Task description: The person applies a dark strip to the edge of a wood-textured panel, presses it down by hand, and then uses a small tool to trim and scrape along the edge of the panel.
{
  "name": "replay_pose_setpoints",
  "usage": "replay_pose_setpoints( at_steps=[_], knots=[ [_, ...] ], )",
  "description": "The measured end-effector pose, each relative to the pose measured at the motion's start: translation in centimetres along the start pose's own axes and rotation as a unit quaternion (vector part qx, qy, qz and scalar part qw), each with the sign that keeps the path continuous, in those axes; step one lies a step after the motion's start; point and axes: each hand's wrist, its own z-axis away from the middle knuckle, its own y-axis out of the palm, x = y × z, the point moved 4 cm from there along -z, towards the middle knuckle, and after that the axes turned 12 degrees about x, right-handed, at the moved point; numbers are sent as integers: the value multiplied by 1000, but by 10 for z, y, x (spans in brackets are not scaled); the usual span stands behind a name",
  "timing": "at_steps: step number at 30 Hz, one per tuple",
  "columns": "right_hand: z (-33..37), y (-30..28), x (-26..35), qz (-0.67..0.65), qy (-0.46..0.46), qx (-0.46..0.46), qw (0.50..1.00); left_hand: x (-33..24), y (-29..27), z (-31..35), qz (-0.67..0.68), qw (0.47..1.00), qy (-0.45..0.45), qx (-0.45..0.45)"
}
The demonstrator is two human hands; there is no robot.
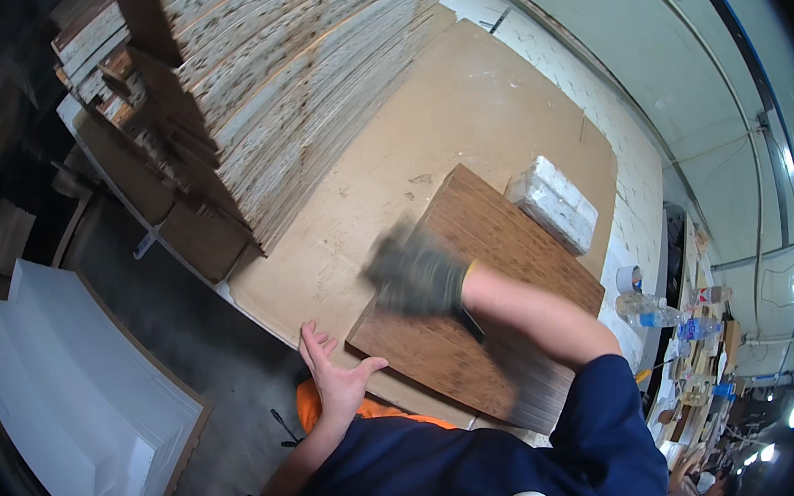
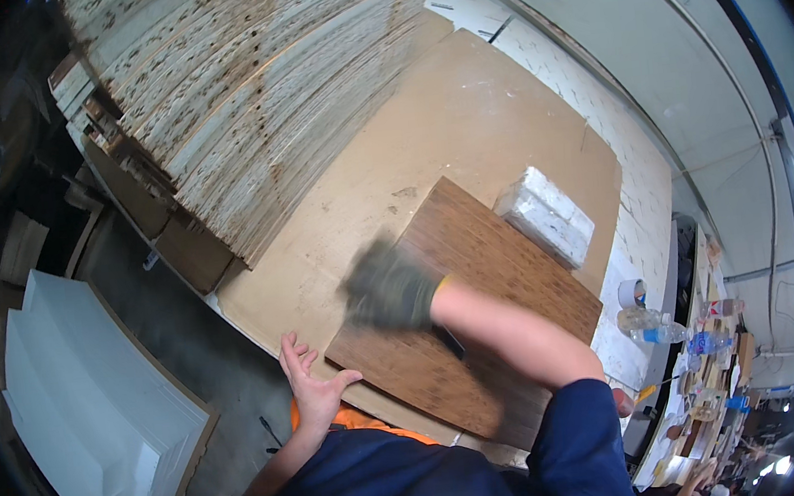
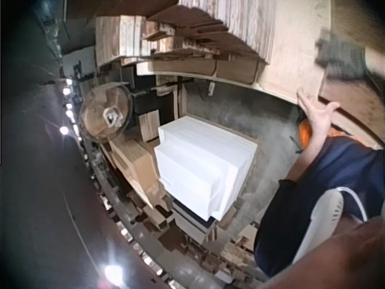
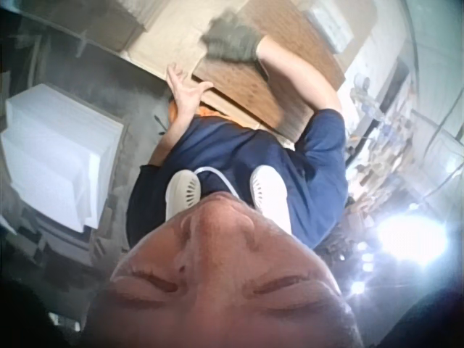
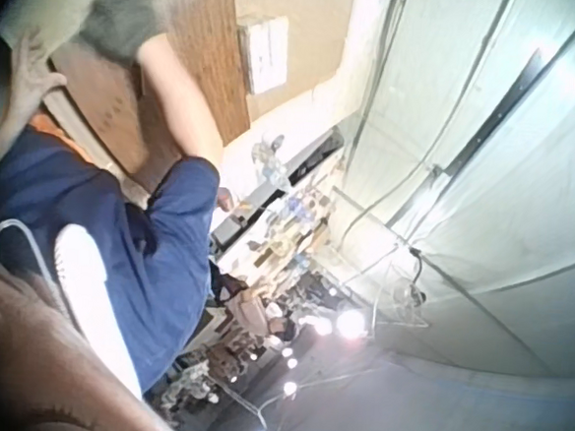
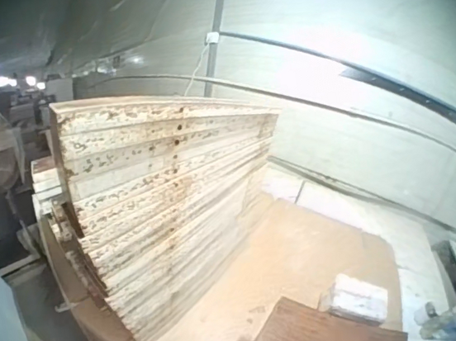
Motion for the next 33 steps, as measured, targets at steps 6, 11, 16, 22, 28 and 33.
replay_pose_setpoints(
  at_steps=[6, 11, 16, 22, 28, 33],
  knots=[
    [56, -14, 111, -83, -54, -90, 991, -2, -2, -2, -46, 999, -10, 26],
    [102, 46, 115, 34, 153, -112, 981, -18, -3, -12, -70, 993, 14, 93],
    [142, 82, 124, 20, 300, -131, 945, -36, -12, -25, -144, 968, -4, 205],
    [170, 101, 134, -10, 354, -169, 920, -63, 19, -83, -59, 936, 11, 347],
    [261, 109, 98, -18, 547, -312, 776, -77, 132, -199, 0, 938, 123, 323],
    [360, 156, 13, -103, 727, -424, 530, -80, 187, -252, -55, 938, 70, 336]
  ],
)
